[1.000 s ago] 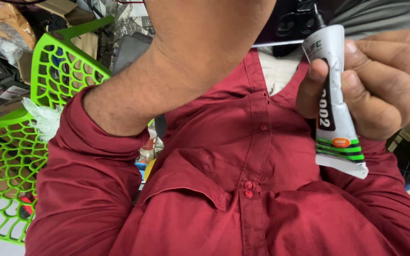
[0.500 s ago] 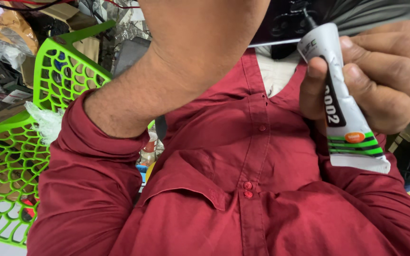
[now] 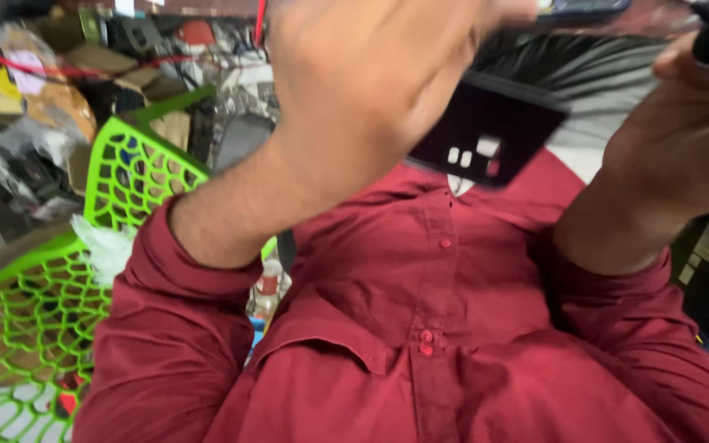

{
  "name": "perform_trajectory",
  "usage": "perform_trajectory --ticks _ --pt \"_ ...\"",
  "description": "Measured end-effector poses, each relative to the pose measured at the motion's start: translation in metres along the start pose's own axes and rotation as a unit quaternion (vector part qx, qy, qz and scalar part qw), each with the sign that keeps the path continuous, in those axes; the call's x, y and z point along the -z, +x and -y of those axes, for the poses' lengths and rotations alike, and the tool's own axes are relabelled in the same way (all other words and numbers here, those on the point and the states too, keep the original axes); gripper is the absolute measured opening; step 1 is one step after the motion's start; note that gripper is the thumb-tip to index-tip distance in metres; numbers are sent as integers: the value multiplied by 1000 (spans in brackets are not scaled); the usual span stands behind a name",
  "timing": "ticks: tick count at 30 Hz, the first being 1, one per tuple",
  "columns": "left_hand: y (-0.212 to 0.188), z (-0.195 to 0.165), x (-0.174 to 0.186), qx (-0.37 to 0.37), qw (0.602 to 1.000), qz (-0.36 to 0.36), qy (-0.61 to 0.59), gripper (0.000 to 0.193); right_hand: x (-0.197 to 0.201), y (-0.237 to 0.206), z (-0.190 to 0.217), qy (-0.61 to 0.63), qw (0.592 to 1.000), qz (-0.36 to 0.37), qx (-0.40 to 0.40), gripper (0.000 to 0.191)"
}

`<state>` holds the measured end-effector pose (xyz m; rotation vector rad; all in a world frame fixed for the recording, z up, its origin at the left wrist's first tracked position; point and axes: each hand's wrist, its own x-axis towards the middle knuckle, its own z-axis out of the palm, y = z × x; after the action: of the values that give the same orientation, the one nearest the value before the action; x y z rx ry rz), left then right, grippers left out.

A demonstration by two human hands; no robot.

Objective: The person applies adhesive from a tube to a small black camera module and places it into the camera cutout on the back of a smartphone. They then apply adhesive around the camera cutout on the phone and press the module into place.

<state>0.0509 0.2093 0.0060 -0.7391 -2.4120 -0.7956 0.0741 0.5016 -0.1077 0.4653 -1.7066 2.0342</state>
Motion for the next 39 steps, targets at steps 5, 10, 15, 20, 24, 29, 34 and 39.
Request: perform_trajectory --ticks 5,10,15,20,24,29,34,39 --pt "18 -15 16 -5 971 63 -229 35 -7 -3 31 241 947 -84 -194 35" --pt "21 -20 15 -43 943 51 -326 31 -25 5 41 366 880 -72 -294 32" --pt "19 -19 11 -38 939 69 -334 28 -34 10 43 407 858 -57 -309 31" --pt "17 -15 9 -51 942 67 -324 27 -32 8 43 420 848 -54 -319 31" --pt "15 -16 7 -50 952 57 -298 27 -34 8 41 417 851 -55 -315 30" --pt "12 -15 9 -48 953 69 -290 28 -38 8 43 408 855 -54 -317 29" --pt "15 -12 14 -70 958 83 -264 33 -39 9 45 396 860 -53 -316 27" --pt "16 -15 17 -101 976 76 -176 32 -35 13 52 376 874 -46 -306 26"
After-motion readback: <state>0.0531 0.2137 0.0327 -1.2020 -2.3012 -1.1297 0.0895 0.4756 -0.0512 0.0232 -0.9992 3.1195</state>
